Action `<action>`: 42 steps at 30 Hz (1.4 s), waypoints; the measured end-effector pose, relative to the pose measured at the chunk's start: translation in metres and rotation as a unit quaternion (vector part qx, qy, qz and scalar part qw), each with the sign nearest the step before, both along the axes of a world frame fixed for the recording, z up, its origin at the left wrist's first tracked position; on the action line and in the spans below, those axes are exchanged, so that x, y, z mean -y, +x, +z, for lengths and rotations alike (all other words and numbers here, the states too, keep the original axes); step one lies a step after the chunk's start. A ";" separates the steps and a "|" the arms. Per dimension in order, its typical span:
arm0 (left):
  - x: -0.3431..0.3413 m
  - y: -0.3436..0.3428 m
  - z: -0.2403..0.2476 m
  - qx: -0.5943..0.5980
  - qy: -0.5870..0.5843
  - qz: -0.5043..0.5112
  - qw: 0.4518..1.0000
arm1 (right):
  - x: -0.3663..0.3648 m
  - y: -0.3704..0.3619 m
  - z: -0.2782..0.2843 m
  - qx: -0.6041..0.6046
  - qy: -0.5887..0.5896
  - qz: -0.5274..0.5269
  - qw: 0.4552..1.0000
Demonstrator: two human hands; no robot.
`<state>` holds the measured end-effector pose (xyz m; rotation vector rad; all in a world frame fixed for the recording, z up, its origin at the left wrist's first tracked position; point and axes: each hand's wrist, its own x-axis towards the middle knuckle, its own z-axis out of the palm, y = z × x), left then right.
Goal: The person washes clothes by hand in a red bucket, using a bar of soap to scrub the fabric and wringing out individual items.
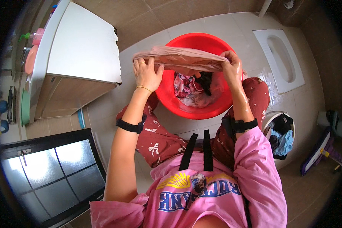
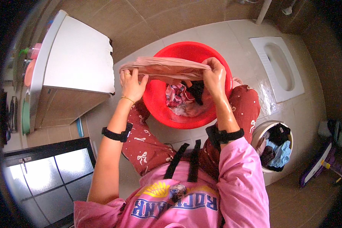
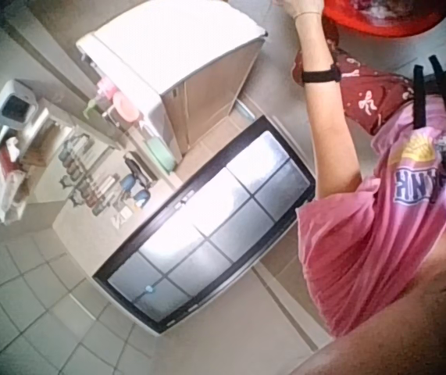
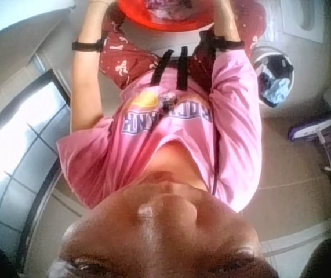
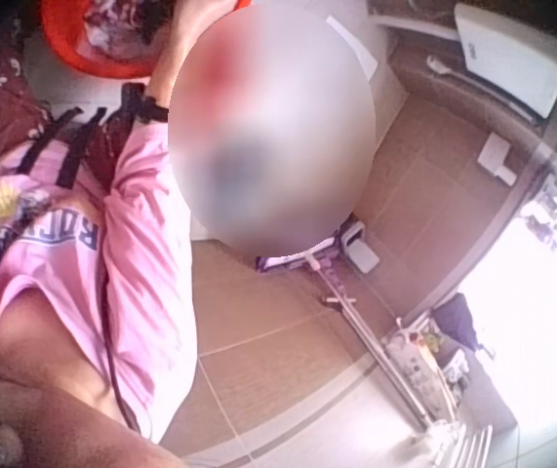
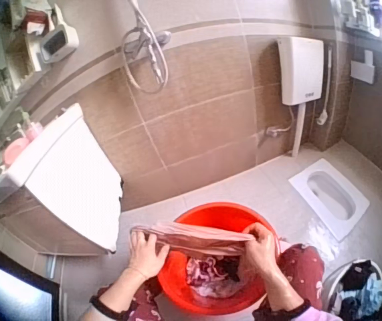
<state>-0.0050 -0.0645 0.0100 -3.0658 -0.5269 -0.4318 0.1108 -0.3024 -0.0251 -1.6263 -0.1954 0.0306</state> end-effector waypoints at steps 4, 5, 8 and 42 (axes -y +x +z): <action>-0.010 -0.014 0.000 -0.005 0.056 -0.066 0.996 | -0.001 0.005 -0.003 -0.071 0.144 -0.057 0.985; -0.014 -0.015 0.009 -0.030 0.011 -0.082 0.996 | 0.002 0.007 -0.004 -0.054 0.076 -0.057 0.994; -0.021 -0.017 0.018 0.055 -0.017 -0.136 0.989 | 0.007 0.012 -0.013 -0.068 -0.051 -0.006 0.996; 0.161 0.008 -0.004 0.192 -0.492 -0.174 0.831 | -0.050 -0.061 -0.080 -0.478 0.495 0.196 0.698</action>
